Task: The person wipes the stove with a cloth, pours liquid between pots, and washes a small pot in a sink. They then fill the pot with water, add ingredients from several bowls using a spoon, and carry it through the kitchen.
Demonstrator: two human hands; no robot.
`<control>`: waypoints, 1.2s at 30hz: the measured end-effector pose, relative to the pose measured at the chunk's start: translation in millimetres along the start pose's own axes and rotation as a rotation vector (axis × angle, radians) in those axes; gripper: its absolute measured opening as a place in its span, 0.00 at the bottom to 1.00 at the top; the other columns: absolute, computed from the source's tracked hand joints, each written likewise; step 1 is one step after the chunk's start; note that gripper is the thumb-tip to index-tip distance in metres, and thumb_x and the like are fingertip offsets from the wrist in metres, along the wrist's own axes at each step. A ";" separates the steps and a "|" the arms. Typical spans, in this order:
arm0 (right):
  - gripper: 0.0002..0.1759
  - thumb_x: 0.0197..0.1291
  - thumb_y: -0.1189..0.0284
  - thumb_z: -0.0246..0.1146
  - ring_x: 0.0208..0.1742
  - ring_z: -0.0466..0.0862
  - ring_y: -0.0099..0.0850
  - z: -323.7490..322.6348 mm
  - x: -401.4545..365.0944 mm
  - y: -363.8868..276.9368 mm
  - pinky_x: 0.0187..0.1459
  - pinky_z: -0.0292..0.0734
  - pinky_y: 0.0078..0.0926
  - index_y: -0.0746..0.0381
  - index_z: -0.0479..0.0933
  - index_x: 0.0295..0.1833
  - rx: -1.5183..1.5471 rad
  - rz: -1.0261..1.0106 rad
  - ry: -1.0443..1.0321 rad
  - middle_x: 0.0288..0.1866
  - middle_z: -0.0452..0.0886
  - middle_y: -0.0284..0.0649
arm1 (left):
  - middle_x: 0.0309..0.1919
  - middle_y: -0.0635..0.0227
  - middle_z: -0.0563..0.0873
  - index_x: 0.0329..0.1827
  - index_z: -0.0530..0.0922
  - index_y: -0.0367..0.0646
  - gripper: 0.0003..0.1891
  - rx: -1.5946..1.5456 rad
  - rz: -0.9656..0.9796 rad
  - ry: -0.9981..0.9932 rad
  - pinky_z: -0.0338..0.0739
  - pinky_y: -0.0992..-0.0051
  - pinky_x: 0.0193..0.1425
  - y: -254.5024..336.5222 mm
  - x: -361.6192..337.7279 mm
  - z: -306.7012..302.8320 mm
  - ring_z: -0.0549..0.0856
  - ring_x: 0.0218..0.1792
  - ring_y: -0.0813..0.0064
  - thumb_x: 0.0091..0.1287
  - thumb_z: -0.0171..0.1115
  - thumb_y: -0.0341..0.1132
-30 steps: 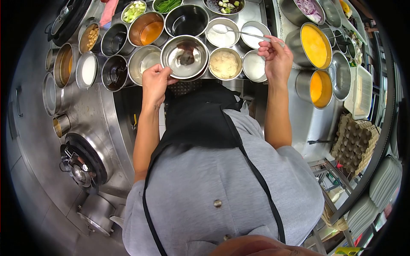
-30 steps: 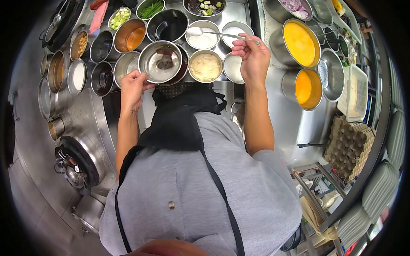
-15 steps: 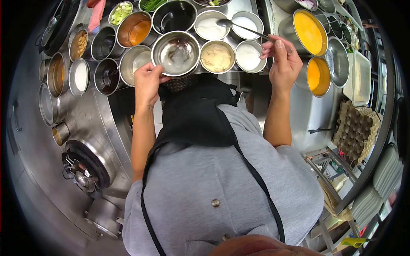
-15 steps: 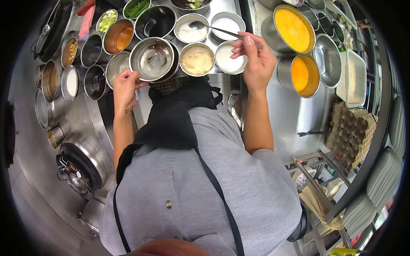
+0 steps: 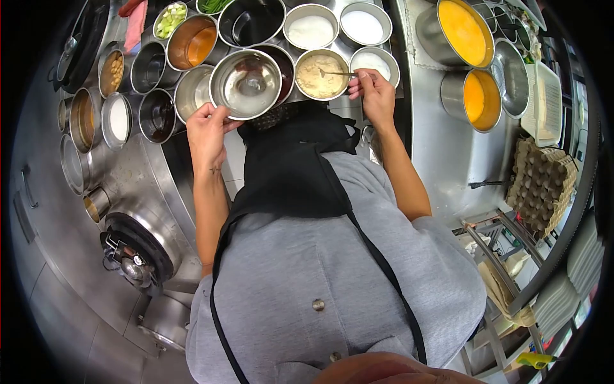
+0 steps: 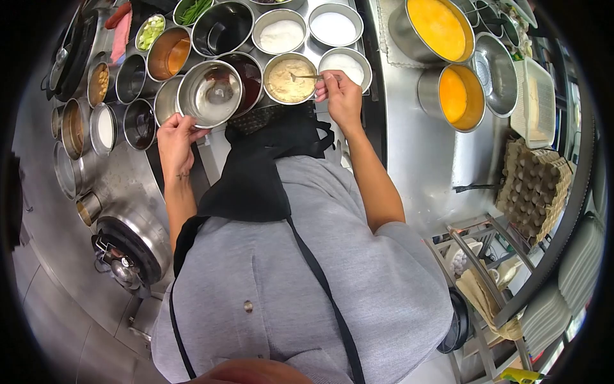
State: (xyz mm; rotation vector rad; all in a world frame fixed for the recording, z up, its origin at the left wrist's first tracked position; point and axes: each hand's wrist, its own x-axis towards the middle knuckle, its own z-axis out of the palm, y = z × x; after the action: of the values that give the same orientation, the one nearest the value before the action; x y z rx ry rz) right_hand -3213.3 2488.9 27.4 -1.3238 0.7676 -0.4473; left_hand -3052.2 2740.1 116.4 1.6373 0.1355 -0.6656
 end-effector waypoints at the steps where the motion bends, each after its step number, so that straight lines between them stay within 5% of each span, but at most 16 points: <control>1: 0.12 0.66 0.73 0.51 0.24 0.78 0.25 -2.4 1.8 2.8 0.26 0.78 0.21 0.71 0.74 0.42 0.063 0.016 0.009 0.26 0.79 0.43 | 0.21 0.65 0.79 0.18 0.68 0.39 0.10 -0.005 0.001 -0.004 0.83 0.75 0.32 -0.4 -0.2 0.1 0.81 0.23 0.76 0.57 0.56 0.23; 19: 0.12 0.65 0.73 0.53 0.23 0.79 0.28 -22.5 -2.3 -64.6 0.24 0.78 0.22 0.73 0.74 0.42 0.322 0.028 0.021 0.27 0.79 0.47 | 0.21 0.65 0.78 0.18 0.68 0.40 0.10 -0.040 -0.007 -0.001 0.83 0.73 0.32 -5.4 -2.5 0.6 0.81 0.23 0.76 0.56 0.55 0.22; 28: 0.12 0.64 0.73 0.54 0.25 0.80 0.27 21.4 -27.0 -116.6 0.27 0.78 0.22 0.72 0.76 0.45 0.304 -0.101 -0.170 0.28 0.80 0.45 | 0.22 0.68 0.75 0.19 0.68 0.39 0.09 0.000 -0.015 -0.045 0.84 0.73 0.35 -0.7 -3.1 7.6 0.82 0.25 0.75 0.57 0.55 0.22; 31: 0.11 0.60 0.82 0.54 0.30 0.81 0.28 27.4 -30.4 -124.0 0.32 0.78 0.21 0.71 0.79 0.45 -0.250 -0.549 -0.479 0.32 0.82 0.44 | 0.23 0.65 0.79 0.18 0.68 0.39 0.10 -0.029 -0.011 -0.053 0.84 0.73 0.32 -4.0 0.8 8.5 0.82 0.25 0.75 0.57 0.56 0.22; 36: 0.10 0.61 0.82 0.53 0.30 0.81 0.27 5.6 -32.3 -124.3 0.31 0.77 0.21 0.71 0.78 0.45 -0.159 -0.660 -0.326 0.32 0.81 0.45 | 0.22 0.65 0.79 0.18 0.68 0.39 0.10 -0.030 0.004 -0.065 0.83 0.73 0.32 -0.6 -0.1 8.1 0.82 0.24 0.75 0.57 0.56 0.22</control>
State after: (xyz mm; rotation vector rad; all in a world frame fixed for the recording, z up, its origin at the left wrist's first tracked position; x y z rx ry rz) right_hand -3215.3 2488.4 155.9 -1.7419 0.0770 -0.6748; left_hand -3055.4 2732.6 115.7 1.5855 0.0943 -0.7094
